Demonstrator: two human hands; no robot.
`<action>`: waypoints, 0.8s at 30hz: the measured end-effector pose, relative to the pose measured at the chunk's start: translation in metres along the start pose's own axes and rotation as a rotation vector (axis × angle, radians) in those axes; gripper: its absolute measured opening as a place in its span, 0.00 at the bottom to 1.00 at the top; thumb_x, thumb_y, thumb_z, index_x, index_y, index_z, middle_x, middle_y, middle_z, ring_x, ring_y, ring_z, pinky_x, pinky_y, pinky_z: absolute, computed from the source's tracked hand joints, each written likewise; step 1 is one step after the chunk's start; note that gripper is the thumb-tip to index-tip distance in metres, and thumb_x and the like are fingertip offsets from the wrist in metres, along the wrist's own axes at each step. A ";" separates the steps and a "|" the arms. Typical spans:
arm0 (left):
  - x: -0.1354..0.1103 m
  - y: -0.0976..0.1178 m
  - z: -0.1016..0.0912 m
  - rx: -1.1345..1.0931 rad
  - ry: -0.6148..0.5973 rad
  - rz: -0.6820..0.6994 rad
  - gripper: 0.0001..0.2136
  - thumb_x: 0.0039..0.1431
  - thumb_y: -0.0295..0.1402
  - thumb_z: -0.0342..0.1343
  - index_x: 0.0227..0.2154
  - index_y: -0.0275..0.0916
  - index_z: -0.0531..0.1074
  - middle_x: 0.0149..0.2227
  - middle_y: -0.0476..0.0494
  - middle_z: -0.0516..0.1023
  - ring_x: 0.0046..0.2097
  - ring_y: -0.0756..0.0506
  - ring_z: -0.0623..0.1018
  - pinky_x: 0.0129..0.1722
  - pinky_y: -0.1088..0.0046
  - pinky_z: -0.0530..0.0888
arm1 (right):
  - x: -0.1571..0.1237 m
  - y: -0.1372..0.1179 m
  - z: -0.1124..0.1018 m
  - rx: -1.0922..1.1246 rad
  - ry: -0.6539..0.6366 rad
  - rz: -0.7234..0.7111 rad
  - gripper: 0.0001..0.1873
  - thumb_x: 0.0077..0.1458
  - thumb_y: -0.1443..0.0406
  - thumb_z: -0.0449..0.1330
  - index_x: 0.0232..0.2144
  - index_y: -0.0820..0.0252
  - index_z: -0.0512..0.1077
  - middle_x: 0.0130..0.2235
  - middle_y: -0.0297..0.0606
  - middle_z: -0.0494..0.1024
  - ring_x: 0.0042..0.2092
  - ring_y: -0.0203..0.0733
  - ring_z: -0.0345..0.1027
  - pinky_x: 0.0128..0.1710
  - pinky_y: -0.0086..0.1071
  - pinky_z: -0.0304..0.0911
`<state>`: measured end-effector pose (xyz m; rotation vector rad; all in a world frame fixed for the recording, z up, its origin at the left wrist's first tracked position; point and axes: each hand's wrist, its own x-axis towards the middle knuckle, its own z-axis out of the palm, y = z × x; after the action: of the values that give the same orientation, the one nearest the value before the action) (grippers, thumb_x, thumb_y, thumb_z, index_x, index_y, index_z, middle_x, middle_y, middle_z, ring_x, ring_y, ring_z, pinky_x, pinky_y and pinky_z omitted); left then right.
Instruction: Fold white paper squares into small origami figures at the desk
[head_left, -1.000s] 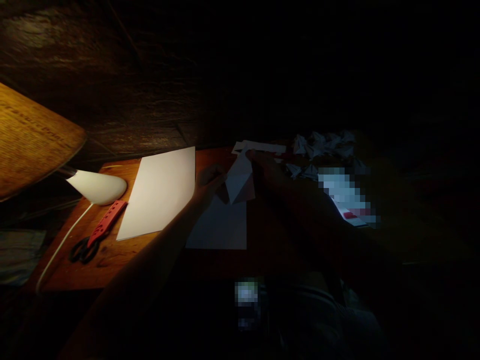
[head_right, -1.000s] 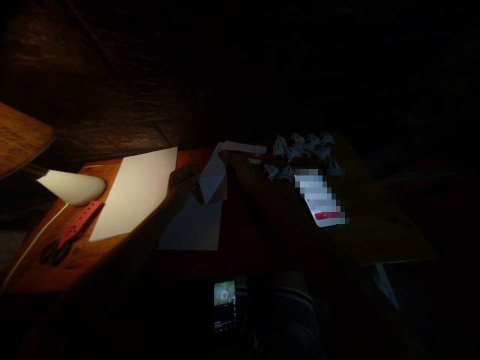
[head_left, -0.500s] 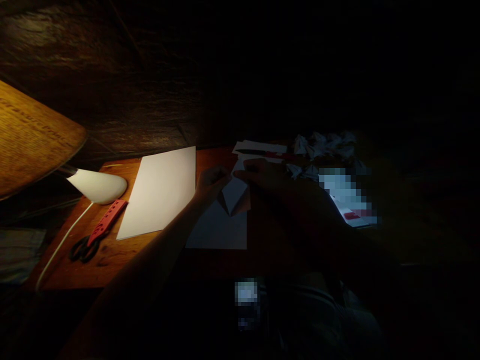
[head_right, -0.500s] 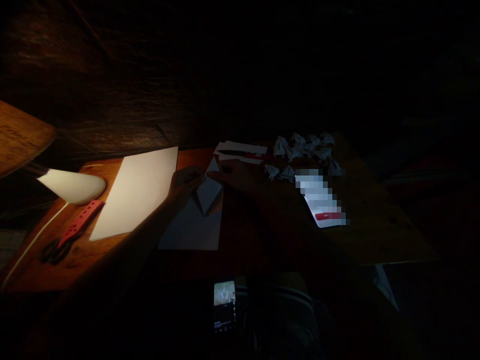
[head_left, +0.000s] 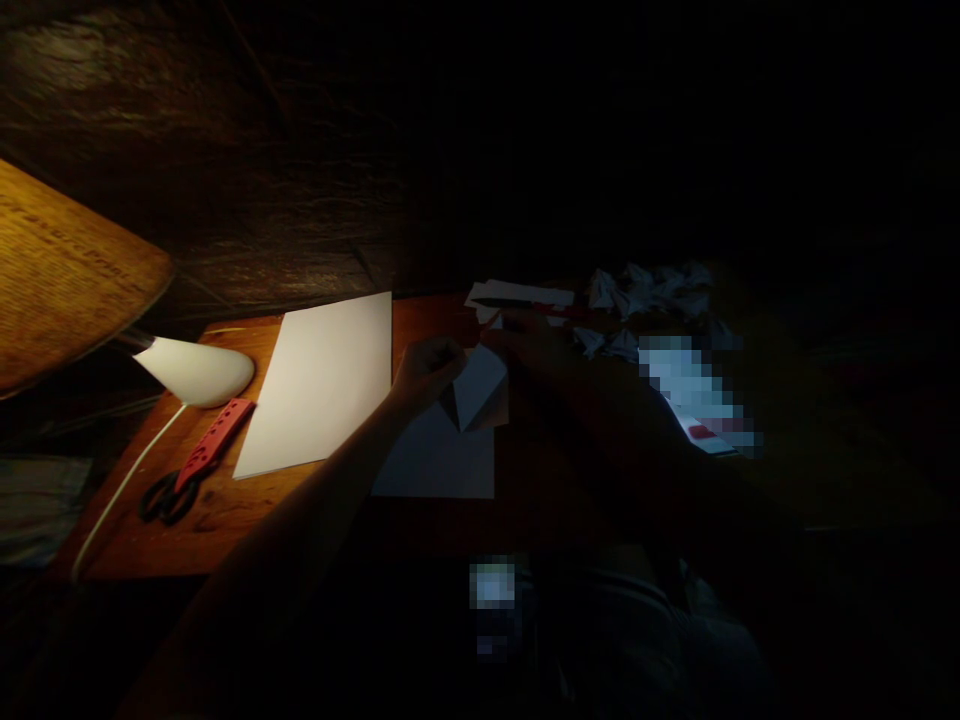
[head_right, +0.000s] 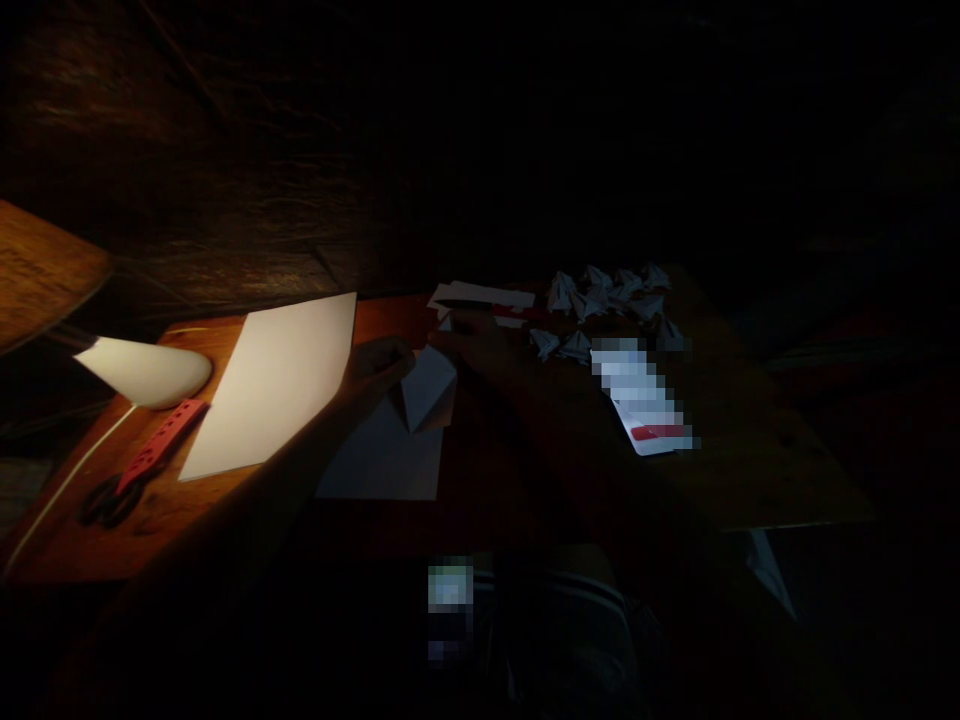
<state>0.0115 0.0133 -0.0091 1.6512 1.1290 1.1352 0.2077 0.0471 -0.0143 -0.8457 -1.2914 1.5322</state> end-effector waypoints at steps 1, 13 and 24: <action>0.000 0.000 0.000 0.002 -0.002 0.008 0.09 0.48 0.38 0.62 0.23 0.38 0.71 0.21 0.52 0.68 0.25 0.52 0.66 0.26 0.76 0.60 | 0.001 0.000 0.000 0.012 0.000 0.000 0.17 0.43 0.56 0.74 0.27 0.58 0.73 0.26 0.29 0.73 0.28 0.35 0.65 0.30 0.31 0.59; 0.000 0.002 -0.001 0.002 -0.012 0.004 0.12 0.51 0.41 0.60 0.22 0.40 0.68 0.22 0.52 0.65 0.26 0.51 0.64 0.27 0.74 0.58 | 0.003 0.000 0.001 -0.012 0.006 -0.069 0.24 0.48 0.49 0.73 0.21 0.56 0.67 0.23 0.28 0.67 0.28 0.34 0.58 0.29 0.30 0.53; 0.002 -0.003 -0.001 0.020 -0.013 -0.022 0.14 0.51 0.43 0.64 0.24 0.39 0.71 0.22 0.52 0.67 0.26 0.51 0.65 0.26 0.75 0.59 | -0.002 -0.010 0.004 -0.074 -0.015 -0.013 0.25 0.47 0.49 0.75 0.21 0.57 0.66 0.23 0.28 0.67 0.28 0.33 0.59 0.29 0.30 0.55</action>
<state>0.0104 0.0160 -0.0109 1.6558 1.1510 1.1008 0.2070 0.0441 -0.0037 -0.8722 -1.3689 1.4914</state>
